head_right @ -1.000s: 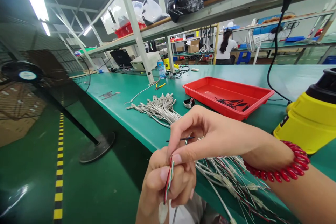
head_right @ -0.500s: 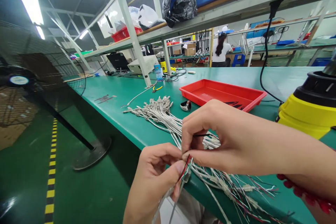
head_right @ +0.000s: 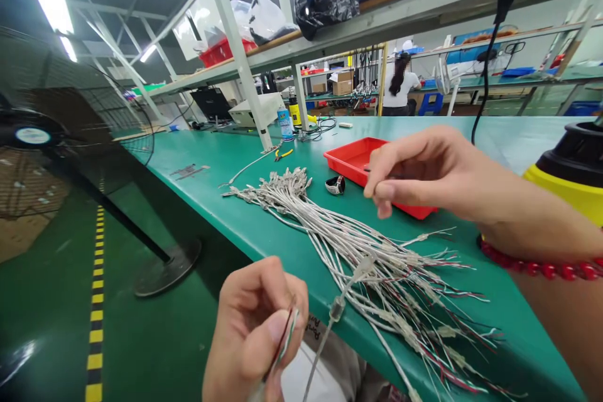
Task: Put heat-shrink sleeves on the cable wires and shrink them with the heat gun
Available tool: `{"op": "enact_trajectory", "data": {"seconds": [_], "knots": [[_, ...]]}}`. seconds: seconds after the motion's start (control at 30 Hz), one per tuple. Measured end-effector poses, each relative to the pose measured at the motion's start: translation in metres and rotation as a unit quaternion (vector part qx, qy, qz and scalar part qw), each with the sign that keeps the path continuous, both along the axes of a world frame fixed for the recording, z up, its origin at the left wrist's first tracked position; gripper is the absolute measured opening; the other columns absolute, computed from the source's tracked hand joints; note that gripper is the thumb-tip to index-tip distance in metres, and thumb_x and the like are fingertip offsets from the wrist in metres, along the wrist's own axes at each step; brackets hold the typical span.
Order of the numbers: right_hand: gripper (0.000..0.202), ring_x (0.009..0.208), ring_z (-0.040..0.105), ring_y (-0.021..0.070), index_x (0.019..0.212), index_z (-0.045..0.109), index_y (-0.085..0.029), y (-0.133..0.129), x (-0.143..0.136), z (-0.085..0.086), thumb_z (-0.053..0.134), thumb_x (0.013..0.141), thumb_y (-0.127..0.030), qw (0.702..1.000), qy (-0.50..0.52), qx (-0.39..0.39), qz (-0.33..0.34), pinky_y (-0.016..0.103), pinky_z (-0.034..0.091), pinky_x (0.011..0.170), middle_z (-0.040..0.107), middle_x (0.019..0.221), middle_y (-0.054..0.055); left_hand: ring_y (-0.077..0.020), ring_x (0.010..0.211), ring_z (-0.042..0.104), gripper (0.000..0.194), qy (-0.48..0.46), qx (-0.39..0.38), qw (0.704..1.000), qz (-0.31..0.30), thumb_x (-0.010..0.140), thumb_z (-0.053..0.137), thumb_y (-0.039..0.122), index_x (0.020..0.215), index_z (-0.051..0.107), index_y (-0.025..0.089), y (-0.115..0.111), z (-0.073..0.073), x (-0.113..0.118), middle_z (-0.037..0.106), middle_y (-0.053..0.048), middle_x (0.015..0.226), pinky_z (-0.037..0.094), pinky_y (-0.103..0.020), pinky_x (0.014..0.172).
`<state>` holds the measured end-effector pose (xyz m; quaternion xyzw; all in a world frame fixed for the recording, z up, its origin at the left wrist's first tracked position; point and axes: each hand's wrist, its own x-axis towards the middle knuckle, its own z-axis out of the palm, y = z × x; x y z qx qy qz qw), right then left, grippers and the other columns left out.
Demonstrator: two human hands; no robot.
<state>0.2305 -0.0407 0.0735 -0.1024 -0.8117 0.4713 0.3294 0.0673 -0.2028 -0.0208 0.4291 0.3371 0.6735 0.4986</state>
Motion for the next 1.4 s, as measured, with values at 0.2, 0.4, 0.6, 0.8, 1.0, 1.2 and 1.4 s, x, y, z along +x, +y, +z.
{"op": "enact_trajectory", "data": {"seconds": [0.2, 0.4, 0.6, 0.8, 1.0, 1.2, 1.4], "knots": [[0.030, 0.091, 0.074, 0.0158, 0.117, 0.072, -0.028, -0.002, -0.031, -0.022, 0.069, 0.088, -0.019, 0.961, -0.001, -0.179, 0.210, 0.022, 0.062, 0.065, 0.073, 0.115, 0.005, -0.0076, 0.036, 0.047, 0.029, 0.102, 0.009, 0.977, 0.186, 0.079, 0.075, 0.039, 0.063, 0.062, 0.019, 0.002, -0.003, 0.004, 0.053, 0.003, 0.049, 0.037, -0.020, 0.038], [0.030, 0.084, 0.075, 0.0130, 0.118, 0.071, -0.026, -0.020, -0.058, -0.037, 0.068, 0.089, -0.018, 0.932, 0.033, -0.269, 0.240, 0.016, 0.061, 0.064, 0.072, 0.122, 0.007, -0.0046, 0.028, 0.037, 0.032, 0.074, -0.010, 0.984, 0.161, 0.084, 0.069, 0.038, 0.062, 0.055, 0.019, 0.007, 0.005, 0.006, 0.049, 0.006, 0.043, 0.034, -0.018, 0.036], [0.022, 0.059, 0.071, 0.0086, 0.110, 0.074, -0.026, -0.030, -0.062, -0.037, 0.069, 0.089, -0.022, 0.957, 0.144, -0.233, 0.098, 0.018, 0.058, 0.057, 0.076, 0.110, 0.005, -0.0014, 0.029, 0.029, 0.043, -0.051, -0.039, 0.976, 0.211, 0.076, 0.076, 0.048, 0.059, 0.051, 0.017, 0.004, 0.016, 0.016, 0.038, 0.008, 0.041, 0.029, -0.011, 0.031], [0.023, 0.037, 0.058, 0.0038, 0.098, 0.078, -0.019, -0.036, -0.063, -0.036, 0.064, 0.093, -0.037, 0.934, 0.096, -0.294, 0.177, 0.012, 0.045, 0.039, 0.073, 0.063, 0.000, -0.0001, 0.030, 0.028, 0.049, -0.076, -0.051, 0.978, 0.187, 0.069, 0.081, 0.053, 0.058, 0.050, 0.017, 0.006, 0.022, 0.022, 0.040, 0.008, 0.040, 0.031, -0.009, 0.031], [0.026, 0.043, 0.061, 0.0066, 0.085, 0.076, -0.018, -0.037, -0.062, -0.040, 0.062, 0.094, -0.036, 0.930, 0.048, -0.307, 0.193, 0.013, 0.049, 0.044, 0.069, 0.059, 0.000, -0.0021, 0.029, 0.033, 0.045, -0.090, -0.047, 0.978, 0.183, 0.071, 0.080, 0.050, 0.060, 0.051, 0.018, 0.013, 0.018, 0.021, 0.046, 0.007, 0.039, 0.035, -0.010, 0.031], [0.027, 0.044, 0.060, 0.0053, 0.079, 0.073, -0.016, -0.040, -0.062, -0.036, 0.065, 0.092, -0.037, 0.939, 0.040, -0.292, 0.179, 0.011, 0.048, 0.046, 0.064, 0.056, -0.001, -0.0019, 0.028, 0.034, 0.035, -0.088, 0.040, 0.988, 0.117, 0.078, 0.076, 0.040, 0.064, 0.054, 0.018, 0.023, 0.004, 0.013, 0.055, 0.005, 0.047, 0.036, -0.010, 0.029], [0.024, 0.046, 0.062, 0.0069, 0.082, 0.074, -0.016, -0.039, -0.063, -0.036, 0.067, 0.090, -0.037, 0.932, 0.047, -0.296, 0.203, 0.015, 0.053, 0.048, 0.066, 0.058, -0.001, 0.0001, 0.028, 0.037, 0.036, -0.106, 0.029, 0.992, 0.060, 0.080, 0.075, 0.042, 0.065, 0.053, 0.017, 0.024, 0.003, 0.008, 0.067, 0.003, 0.060, 0.033, -0.009, 0.030]]}}
